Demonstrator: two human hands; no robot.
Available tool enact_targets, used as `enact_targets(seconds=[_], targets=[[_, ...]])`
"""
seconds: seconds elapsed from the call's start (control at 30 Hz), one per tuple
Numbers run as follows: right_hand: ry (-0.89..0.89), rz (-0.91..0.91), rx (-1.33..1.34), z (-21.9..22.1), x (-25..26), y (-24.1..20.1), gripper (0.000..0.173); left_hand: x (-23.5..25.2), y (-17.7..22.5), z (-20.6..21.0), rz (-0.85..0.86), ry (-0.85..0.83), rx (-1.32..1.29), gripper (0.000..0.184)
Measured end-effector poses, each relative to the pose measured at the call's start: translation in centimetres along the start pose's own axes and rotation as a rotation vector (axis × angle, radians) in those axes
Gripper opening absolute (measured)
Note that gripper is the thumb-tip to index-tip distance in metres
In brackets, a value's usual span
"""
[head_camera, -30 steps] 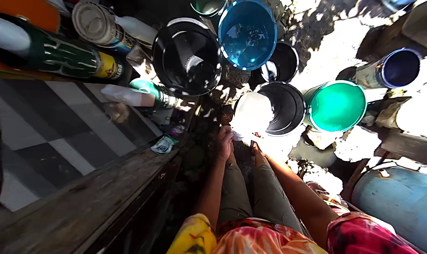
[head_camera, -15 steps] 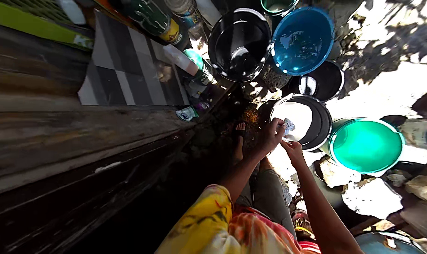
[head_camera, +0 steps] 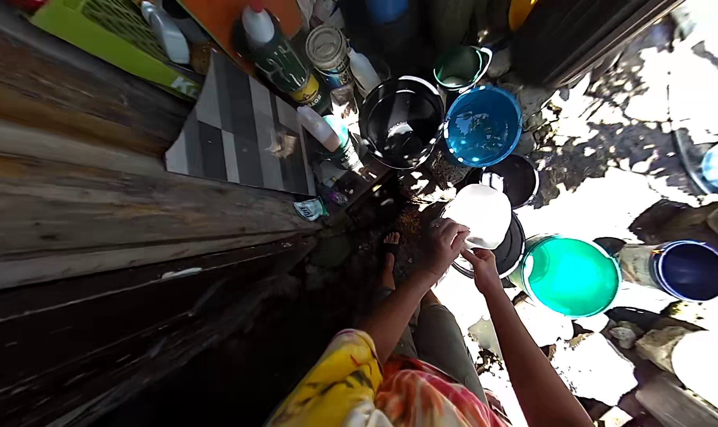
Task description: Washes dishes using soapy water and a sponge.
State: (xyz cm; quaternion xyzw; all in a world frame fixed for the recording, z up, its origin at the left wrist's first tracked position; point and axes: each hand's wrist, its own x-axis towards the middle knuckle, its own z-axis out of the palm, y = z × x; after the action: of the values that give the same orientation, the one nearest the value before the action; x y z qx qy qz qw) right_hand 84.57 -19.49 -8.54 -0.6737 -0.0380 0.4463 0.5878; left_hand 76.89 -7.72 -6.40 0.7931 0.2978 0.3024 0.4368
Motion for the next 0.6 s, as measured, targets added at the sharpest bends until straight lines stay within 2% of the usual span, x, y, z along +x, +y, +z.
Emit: enact_targets(seconds=[0.07, 0.23, 0.4, 0.47, 0.53, 0.6], targets=[[-0.023, -0.011, -0.012, 0.2, 0.1, -0.6, 0.031, -0.4, -0.2, -1.2, -0.064, 0.042, -0.056, 0.006], [-0.050, -0.015, -0.020, 1.4, 0.0, -1.7, 0.032, -1.3, -0.8, -4.4, -0.298, 0.021, -0.059, 0.014], [-0.099, 0.007, -0.064, 2.8, -0.2, -1.9, 0.033, -2.6, -1.7, -5.9, -0.374, 0.046, -0.111, 0.023], [-0.123, 0.018, -0.069, 3.5, -0.1, -2.5, 0.034, -2.6, -2.0, -5.9, -0.389, 0.020, -0.127, 0.026], [-0.129, 0.043, -0.065, 4.2, -0.1, -3.2, 0.028, -2.6, -2.3, -6.0, -0.440, -0.047, -0.140, 0.030], [-0.155, 0.055, -0.076, 4.8, 0.1, -3.7, 0.025, -2.5, -2.2, -6.1, -0.492, -0.091, -0.155, 0.041]])
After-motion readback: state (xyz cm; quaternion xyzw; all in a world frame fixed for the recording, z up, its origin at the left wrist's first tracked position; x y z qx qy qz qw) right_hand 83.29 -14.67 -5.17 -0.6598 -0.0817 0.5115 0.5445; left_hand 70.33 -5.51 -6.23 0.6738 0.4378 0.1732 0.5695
